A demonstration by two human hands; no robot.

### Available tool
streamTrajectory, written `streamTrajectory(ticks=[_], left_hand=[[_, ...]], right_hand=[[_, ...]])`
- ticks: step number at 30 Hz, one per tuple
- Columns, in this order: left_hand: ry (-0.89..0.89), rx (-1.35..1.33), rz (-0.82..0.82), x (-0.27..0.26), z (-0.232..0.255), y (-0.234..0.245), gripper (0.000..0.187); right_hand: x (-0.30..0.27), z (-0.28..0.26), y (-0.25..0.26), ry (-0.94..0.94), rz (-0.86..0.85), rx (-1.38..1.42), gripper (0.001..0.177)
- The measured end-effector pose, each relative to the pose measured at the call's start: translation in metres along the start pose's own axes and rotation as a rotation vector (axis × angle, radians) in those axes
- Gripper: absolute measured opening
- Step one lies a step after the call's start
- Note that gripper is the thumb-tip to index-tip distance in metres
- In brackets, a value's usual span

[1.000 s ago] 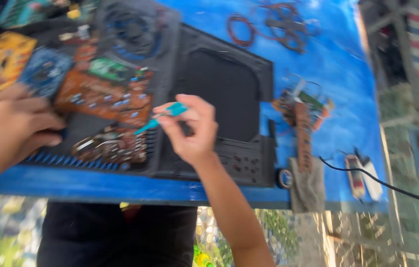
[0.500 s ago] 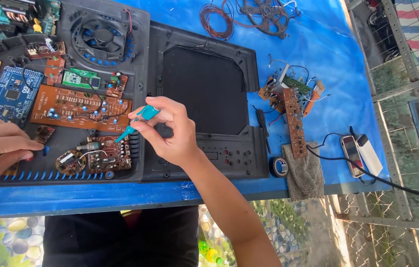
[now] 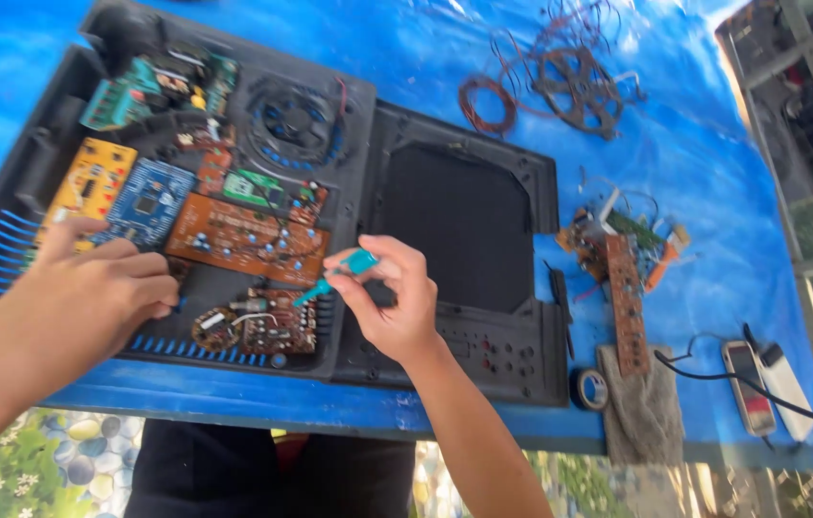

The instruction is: Disassembling an induction cooker and inspecting the internal circuit boards with a diagnostic probe.

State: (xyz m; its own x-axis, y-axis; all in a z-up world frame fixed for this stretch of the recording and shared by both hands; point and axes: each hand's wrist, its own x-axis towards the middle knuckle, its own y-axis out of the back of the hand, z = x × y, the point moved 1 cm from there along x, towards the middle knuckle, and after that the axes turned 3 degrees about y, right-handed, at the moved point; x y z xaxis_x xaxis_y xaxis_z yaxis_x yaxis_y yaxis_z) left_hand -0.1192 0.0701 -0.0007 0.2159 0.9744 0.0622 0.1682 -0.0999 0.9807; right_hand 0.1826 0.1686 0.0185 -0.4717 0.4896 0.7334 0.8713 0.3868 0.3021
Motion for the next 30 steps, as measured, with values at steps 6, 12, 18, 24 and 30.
streamTrajectory(ticks=[6, 12, 18, 24, 30], left_hand=[[0.051, -0.147, -0.145, 0.005, 0.000, 0.014, 0.022], [0.057, -0.156, -0.104, 0.001, 0.002, 0.010, 0.022], [0.047, -0.197, -0.098, 0.000, 0.002, 0.013, 0.016], [0.052, -0.170, -0.055, 0.001, 0.005, 0.013, 0.013], [0.101, -0.210, -0.067, -0.001, 0.011, 0.018, 0.011]], right_hand=[[-0.003, 0.003, -0.002, -0.016, -0.012, -0.028, 0.046], [-0.006, 0.004, -0.002, -0.032, -0.008, -0.056, 0.046], [-0.006, 0.003, -0.001, -0.045, 0.008, -0.076, 0.047], [-0.006, 0.002, -0.001, -0.051, 0.009, -0.099, 0.044], [-0.007, 0.003, -0.001, -0.044, 0.021, -0.106, 0.043]])
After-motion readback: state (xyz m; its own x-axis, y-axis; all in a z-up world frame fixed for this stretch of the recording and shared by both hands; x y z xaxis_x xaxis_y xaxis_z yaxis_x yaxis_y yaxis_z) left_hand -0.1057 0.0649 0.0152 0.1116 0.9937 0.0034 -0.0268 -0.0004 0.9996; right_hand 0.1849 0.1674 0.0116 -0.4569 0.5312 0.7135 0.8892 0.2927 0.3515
